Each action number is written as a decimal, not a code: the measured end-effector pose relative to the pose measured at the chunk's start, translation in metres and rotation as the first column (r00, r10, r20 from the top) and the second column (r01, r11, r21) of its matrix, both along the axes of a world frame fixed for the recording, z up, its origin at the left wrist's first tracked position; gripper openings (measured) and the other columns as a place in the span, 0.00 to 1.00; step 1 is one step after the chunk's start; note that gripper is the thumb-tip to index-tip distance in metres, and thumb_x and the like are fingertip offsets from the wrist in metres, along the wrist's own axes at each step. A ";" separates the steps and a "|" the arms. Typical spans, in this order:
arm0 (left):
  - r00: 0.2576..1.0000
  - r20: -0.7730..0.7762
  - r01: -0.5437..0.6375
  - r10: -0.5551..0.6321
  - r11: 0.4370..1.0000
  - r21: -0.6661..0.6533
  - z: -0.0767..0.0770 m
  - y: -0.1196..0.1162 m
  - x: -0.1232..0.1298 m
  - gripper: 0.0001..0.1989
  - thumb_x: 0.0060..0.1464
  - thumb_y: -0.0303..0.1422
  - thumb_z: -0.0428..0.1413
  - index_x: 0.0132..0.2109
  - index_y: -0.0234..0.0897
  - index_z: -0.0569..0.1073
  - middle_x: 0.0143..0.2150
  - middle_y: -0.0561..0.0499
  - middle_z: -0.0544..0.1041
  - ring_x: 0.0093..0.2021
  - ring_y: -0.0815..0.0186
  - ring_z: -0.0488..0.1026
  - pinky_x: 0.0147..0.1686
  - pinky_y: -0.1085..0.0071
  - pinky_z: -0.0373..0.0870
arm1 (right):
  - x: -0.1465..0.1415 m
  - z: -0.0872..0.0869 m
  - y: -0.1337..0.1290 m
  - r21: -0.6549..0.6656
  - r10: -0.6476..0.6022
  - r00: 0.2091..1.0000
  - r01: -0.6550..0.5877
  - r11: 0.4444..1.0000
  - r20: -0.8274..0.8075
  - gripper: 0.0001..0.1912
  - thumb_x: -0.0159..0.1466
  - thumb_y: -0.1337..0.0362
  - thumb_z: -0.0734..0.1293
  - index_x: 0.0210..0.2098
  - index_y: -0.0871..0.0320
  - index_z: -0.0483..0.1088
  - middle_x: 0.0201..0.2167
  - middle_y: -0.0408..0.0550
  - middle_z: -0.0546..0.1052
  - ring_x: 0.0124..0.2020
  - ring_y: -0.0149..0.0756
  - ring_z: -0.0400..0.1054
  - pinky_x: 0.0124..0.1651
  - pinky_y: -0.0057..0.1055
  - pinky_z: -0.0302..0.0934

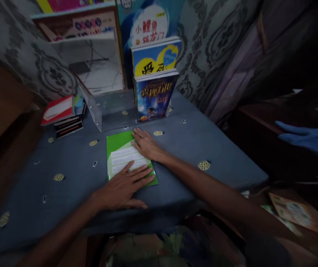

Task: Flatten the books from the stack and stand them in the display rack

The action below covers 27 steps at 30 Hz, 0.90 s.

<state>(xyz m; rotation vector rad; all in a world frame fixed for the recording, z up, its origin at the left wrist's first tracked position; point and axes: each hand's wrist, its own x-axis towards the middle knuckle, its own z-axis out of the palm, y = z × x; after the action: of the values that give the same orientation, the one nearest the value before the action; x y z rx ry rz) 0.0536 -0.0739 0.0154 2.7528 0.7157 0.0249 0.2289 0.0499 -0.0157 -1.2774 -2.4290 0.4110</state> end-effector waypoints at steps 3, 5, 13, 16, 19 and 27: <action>0.999 0.008 -0.034 0.034 0.999 -0.024 -0.002 0.004 -0.002 0.42 0.66 0.57 0.43 0.76 0.43 0.40 0.76 0.45 0.50 0.76 0.58 0.47 0.74 0.52 0.35 | 0.003 -0.007 0.004 0.026 0.010 0.996 -0.008 1.000 -0.090 0.26 0.74 0.61 0.53 0.65 0.68 0.65 0.69 0.62 0.63 0.72 0.46 0.52 0.73 0.48 0.48; 0.998 0.008 -0.060 0.061 0.998 -0.017 -0.003 0.010 -0.003 0.40 0.67 0.55 0.43 0.76 0.44 0.38 0.76 0.46 0.50 0.75 0.59 0.47 0.74 0.53 0.37 | 0.006 -0.012 0.008 0.047 0.022 0.987 -0.015 0.999 -0.157 0.26 0.74 0.61 0.52 0.64 0.65 0.67 0.67 0.60 0.67 0.71 0.45 0.56 0.72 0.49 0.52; 0.956 0.010 -0.293 0.293 0.955 0.045 -0.010 0.061 -0.015 0.32 0.72 0.50 0.35 0.75 0.41 0.49 0.76 0.46 0.51 0.76 0.62 0.44 0.73 0.53 0.41 | 0.009 -0.013 0.013 0.015 0.010 0.968 -0.006 1.000 -0.251 0.26 0.74 0.60 0.51 0.64 0.63 0.66 0.64 0.59 0.71 0.69 0.43 0.59 0.70 0.47 0.56; 0.894 0.028 -0.448 0.448 0.887 0.111 -0.016 0.081 -0.028 0.31 0.72 0.48 0.35 0.74 0.38 0.51 0.75 0.43 0.52 0.76 0.59 0.45 0.72 0.50 0.46 | 0.009 -0.008 0.009 0.015 0.008 0.976 -0.005 1.000 -0.219 0.25 0.74 0.61 0.52 0.64 0.63 0.65 0.64 0.59 0.70 0.69 0.43 0.59 0.70 0.47 0.56; 0.815 0.070 -0.577 0.575 0.797 0.178 -0.023 0.093 -0.040 0.30 0.72 0.45 0.36 0.74 0.36 0.52 0.74 0.40 0.54 0.75 0.57 0.48 0.71 0.47 0.48 | 0.005 0.000 0.001 0.040 0.011 0.994 -0.007 0.999 -0.112 0.25 0.73 0.62 0.54 0.64 0.66 0.65 0.65 0.62 0.69 0.70 0.46 0.57 0.71 0.51 0.51; 0.773 0.134 -0.632 0.620 0.737 0.240 -0.037 0.096 -0.044 0.30 0.71 0.39 0.37 0.73 0.30 0.53 0.73 0.36 0.56 0.75 0.56 0.49 0.70 0.48 0.49 | -0.032 0.009 -0.006 0.060 0.249 0.967 -0.252 0.966 0.047 0.27 0.70 0.72 0.55 0.67 0.66 0.62 0.69 0.61 0.63 0.72 0.43 0.54 0.74 0.45 0.48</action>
<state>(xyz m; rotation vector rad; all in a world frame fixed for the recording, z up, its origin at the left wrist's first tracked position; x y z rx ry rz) 0.0093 0.0217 -0.0213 2.5861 1.7143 0.3537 0.1974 0.0437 -0.0065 -0.9625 -2.6244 0.3724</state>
